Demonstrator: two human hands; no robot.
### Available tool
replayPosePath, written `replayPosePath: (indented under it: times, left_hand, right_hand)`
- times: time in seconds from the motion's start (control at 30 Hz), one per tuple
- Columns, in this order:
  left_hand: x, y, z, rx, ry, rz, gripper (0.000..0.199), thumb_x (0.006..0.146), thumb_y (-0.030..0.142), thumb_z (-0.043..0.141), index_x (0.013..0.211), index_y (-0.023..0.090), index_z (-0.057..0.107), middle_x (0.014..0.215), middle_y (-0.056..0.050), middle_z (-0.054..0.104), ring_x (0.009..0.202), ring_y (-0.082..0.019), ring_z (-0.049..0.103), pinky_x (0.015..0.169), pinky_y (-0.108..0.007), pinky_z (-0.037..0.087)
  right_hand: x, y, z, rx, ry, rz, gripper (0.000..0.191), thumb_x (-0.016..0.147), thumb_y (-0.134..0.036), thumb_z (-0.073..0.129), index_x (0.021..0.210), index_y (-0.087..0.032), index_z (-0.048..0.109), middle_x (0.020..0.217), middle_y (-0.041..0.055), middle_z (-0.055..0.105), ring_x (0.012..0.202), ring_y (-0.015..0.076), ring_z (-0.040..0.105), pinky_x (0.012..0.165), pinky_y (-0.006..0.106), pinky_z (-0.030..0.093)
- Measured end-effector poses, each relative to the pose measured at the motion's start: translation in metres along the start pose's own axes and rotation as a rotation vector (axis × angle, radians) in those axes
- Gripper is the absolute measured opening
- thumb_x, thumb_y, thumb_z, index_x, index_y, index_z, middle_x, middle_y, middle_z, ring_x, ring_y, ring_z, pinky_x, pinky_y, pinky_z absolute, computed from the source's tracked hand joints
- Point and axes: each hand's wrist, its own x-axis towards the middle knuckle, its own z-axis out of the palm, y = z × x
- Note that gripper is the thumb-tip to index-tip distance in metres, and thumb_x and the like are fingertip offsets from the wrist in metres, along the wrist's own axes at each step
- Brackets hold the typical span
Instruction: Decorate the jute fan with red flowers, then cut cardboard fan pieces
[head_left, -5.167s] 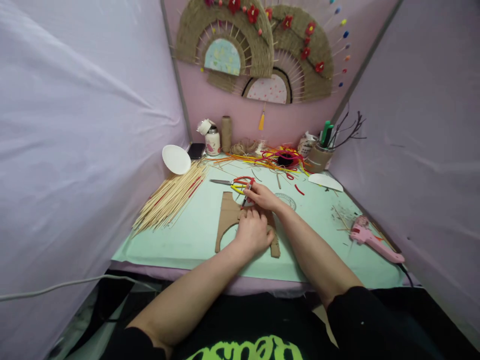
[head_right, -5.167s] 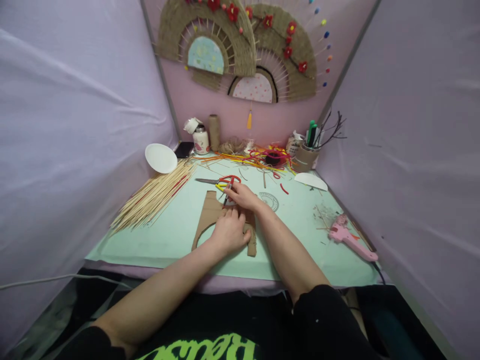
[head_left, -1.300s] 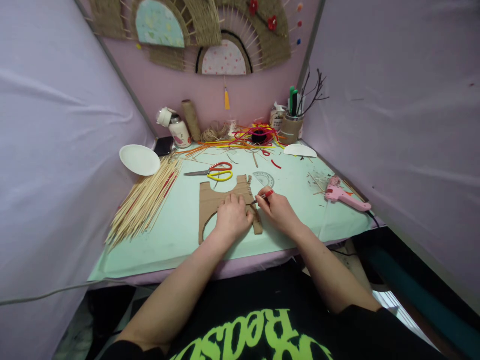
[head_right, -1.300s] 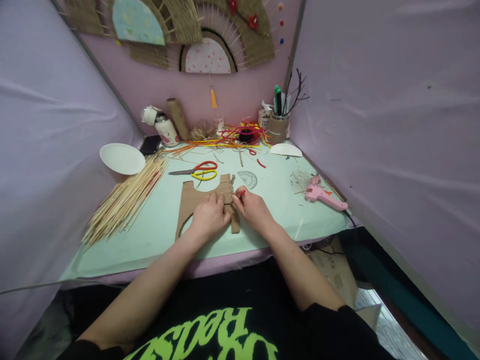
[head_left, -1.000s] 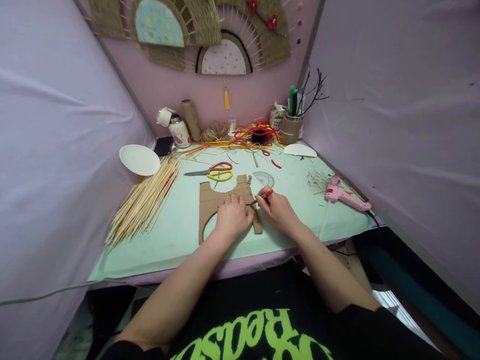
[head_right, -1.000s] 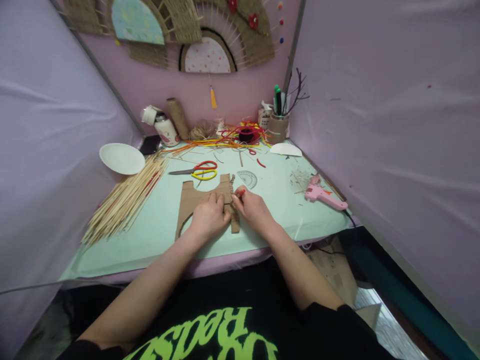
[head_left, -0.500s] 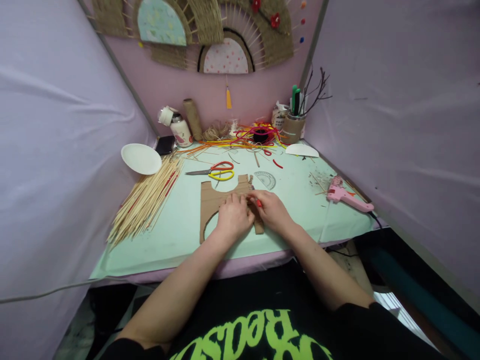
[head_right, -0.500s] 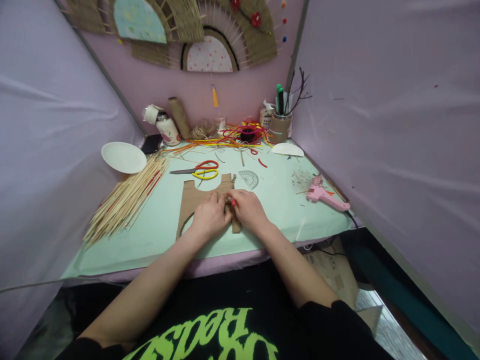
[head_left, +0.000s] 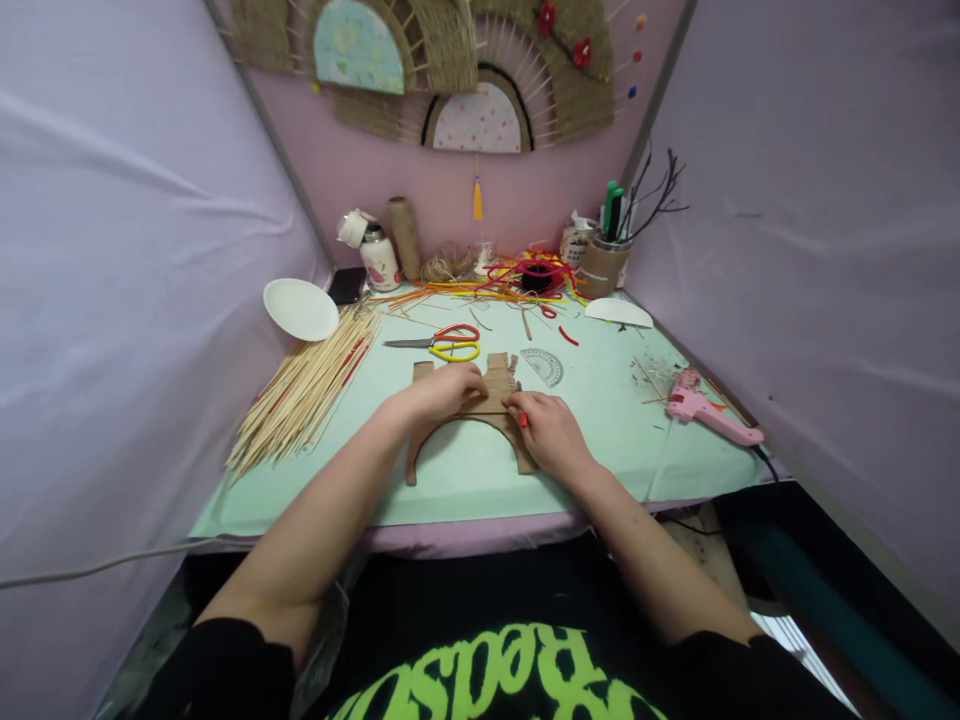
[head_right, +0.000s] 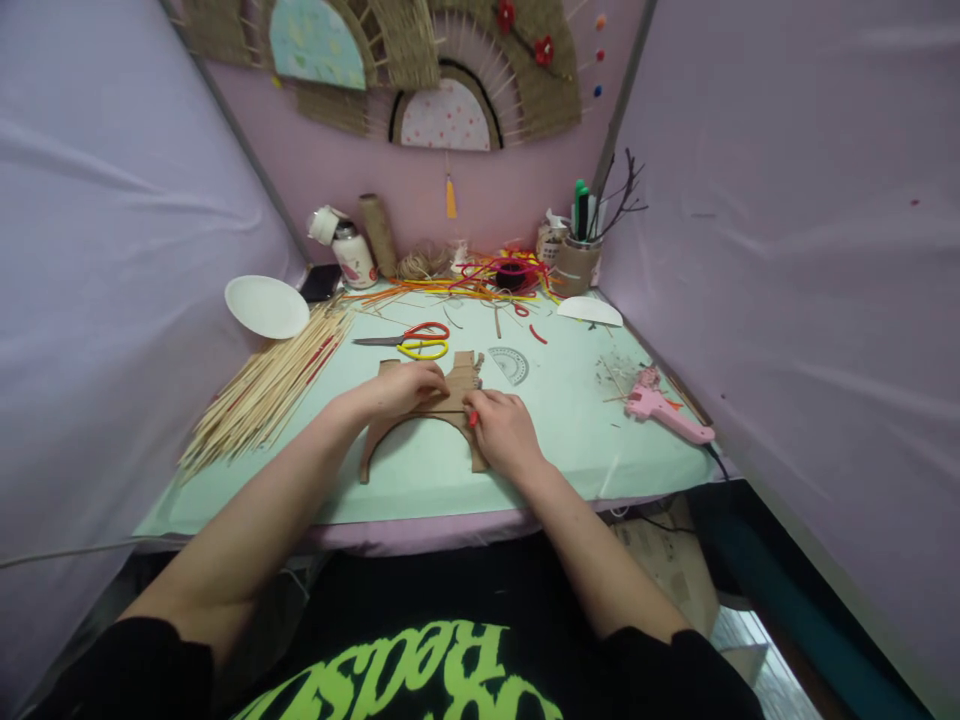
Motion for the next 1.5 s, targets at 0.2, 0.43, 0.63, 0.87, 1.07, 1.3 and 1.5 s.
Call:
replayPosePath:
  times: [0.2,0.43,0.63,0.87,1.07,1.3,1.5]
  left_hand:
    - [0.006,-0.021,-0.003,-0.118,-0.057,0.054,0.039,0.071,0.005,0.05,0.101,0.019,0.071,0.108,-0.005,0.062,0.093,-0.017,0.058,0.081,-0.025,0.043]
    - [0.008,-0.023,0.001,-0.118,-0.075,0.071,0.041,0.07,0.004,0.048,0.102,0.019,0.069,0.104,-0.004,0.058,0.087,-0.016,0.057,0.072,-0.023,0.043]
    - [0.009,-0.023,0.0,-0.127,-0.079,0.089,0.036,0.072,0.004,0.05,0.099,0.018,0.069,0.103,-0.005,0.059,0.089,-0.017,0.056,0.075,-0.023,0.043]
    - [0.008,-0.023,0.001,-0.151,-0.075,0.097,0.034,0.071,0.005,0.05,0.098,0.017,0.068,0.105,-0.005,0.059,0.091,-0.017,0.056,0.079,-0.025,0.043]
    - [0.006,-0.02,-0.001,-0.14,-0.081,0.094,0.036,0.07,0.002,0.049,0.096,0.016,0.068,0.104,-0.006,0.058,0.089,-0.016,0.056,0.076,-0.024,0.043]
    - [0.006,-0.02,-0.002,-0.126,-0.093,0.092,0.036,0.069,0.0,0.049,0.096,0.017,0.067,0.104,-0.005,0.057,0.089,-0.016,0.055,0.077,-0.023,0.043]
    - [0.008,-0.023,0.001,-0.132,-0.075,0.11,0.036,0.07,0.0,0.049,0.095,0.016,0.068,0.101,-0.005,0.057,0.087,-0.015,0.055,0.076,-0.023,0.043]
  right_hand:
    - [-0.001,0.003,0.002,0.046,0.011,-0.01,0.022,0.096,-0.023,0.043,0.105,-0.02,0.063,0.104,0.0093,0.071,0.097,0.0233,0.063,0.087,0.036,0.041]
    - [-0.003,-0.005,-0.001,0.314,0.199,0.001,0.03,0.097,-0.033,0.041,0.114,-0.021,0.062,0.109,0.0096,0.07,0.099,0.0226,0.063,0.089,0.038,0.045]
    - [0.003,-0.032,0.004,0.659,0.176,0.095,0.03,0.094,-0.04,0.048,0.098,-0.021,0.071,0.094,0.0071,0.071,0.09,0.021,0.065,0.084,0.034,0.051]
    - [0.011,-0.046,0.017,0.599,0.092,0.076,0.029,0.091,-0.037,0.05,0.099,-0.019,0.072,0.085,0.0064,0.072,0.079,0.0204,0.066,0.077,0.034,0.053]
    - [0.011,-0.048,0.019,0.523,0.08,-0.011,0.026,0.093,-0.034,0.05,0.098,-0.021,0.072,0.088,0.0066,0.073,0.086,0.0211,0.067,0.083,0.035,0.052]
    - [0.01,-0.052,0.018,0.541,0.058,-0.061,0.024,0.094,-0.031,0.049,0.1,-0.022,0.071,0.101,0.0071,0.073,0.094,0.0206,0.067,0.087,0.035,0.051]
    - [0.01,-0.052,0.02,0.532,0.064,-0.078,0.023,0.094,-0.029,0.05,0.1,-0.021,0.071,0.103,0.0073,0.073,0.098,0.02,0.067,0.089,0.034,0.051]
